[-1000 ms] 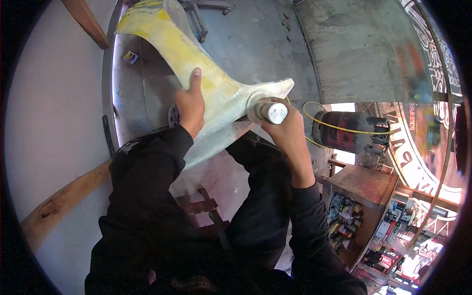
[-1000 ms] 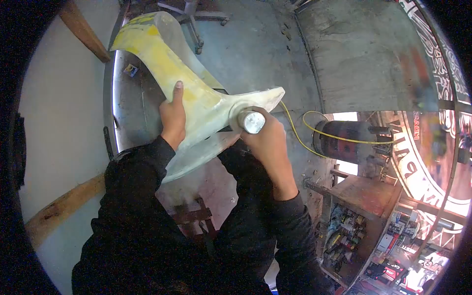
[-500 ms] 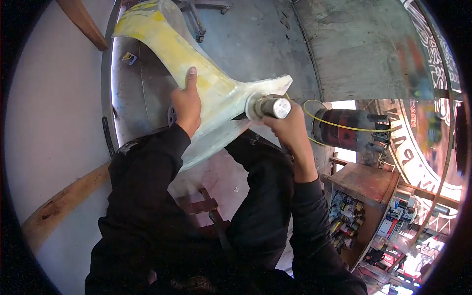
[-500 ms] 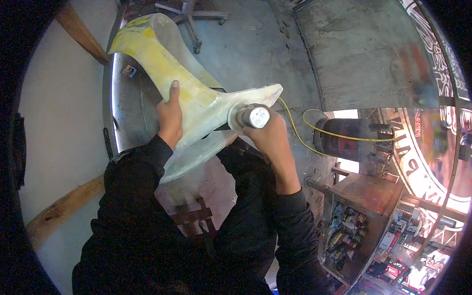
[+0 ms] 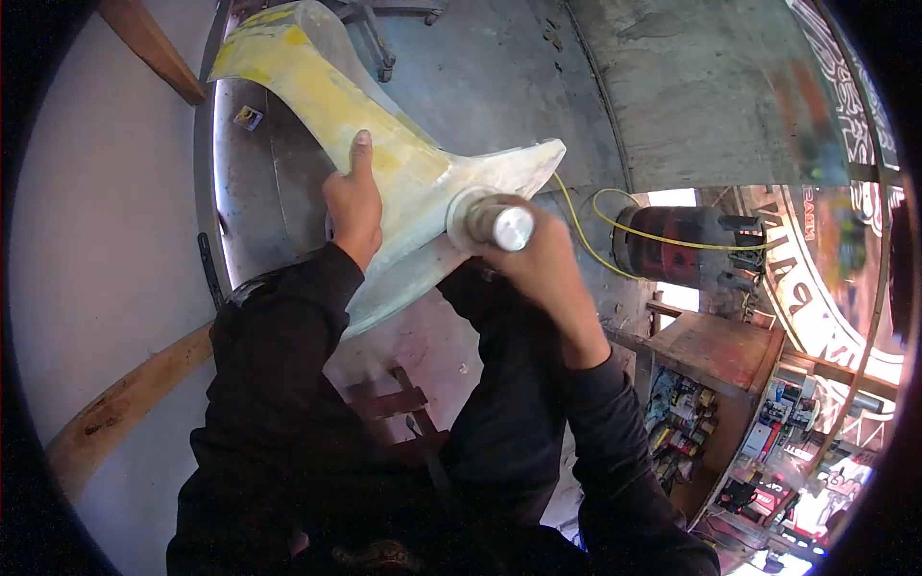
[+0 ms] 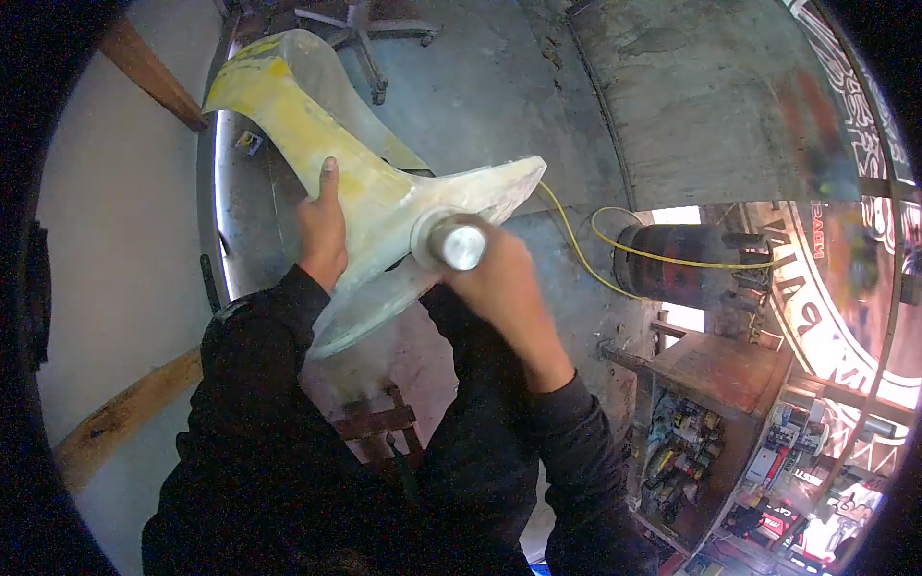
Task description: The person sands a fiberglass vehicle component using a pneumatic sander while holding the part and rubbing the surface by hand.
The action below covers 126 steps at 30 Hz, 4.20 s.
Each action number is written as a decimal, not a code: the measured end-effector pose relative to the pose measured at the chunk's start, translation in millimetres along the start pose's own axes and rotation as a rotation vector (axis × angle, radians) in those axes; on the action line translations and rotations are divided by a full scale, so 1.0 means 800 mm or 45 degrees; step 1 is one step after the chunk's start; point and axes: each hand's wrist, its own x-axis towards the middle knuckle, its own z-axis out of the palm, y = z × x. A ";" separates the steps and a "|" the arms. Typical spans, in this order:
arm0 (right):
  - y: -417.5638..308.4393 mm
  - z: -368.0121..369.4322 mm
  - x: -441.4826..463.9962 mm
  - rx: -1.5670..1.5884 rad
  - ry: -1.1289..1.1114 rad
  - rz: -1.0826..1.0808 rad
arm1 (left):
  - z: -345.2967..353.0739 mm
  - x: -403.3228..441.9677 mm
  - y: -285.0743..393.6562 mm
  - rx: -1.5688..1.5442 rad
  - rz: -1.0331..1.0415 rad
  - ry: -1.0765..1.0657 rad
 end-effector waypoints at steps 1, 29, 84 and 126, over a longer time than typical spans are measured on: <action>0.005 -0.011 0.007 -0.017 0.041 0.017 | 0.000 -0.001 -0.001 -0.016 0.020 0.008; 0.003 -0.038 0.046 -0.054 -0.019 0.204 | -0.006 0.017 -0.018 0.036 -0.010 0.041; -0.022 0.010 -0.001 -0.123 -0.094 -0.016 | -0.002 0.000 0.003 0.089 -0.071 0.035; -0.024 0.004 0.007 -0.113 -0.043 0.015 | -0.002 0.003 0.000 0.062 -0.068 0.027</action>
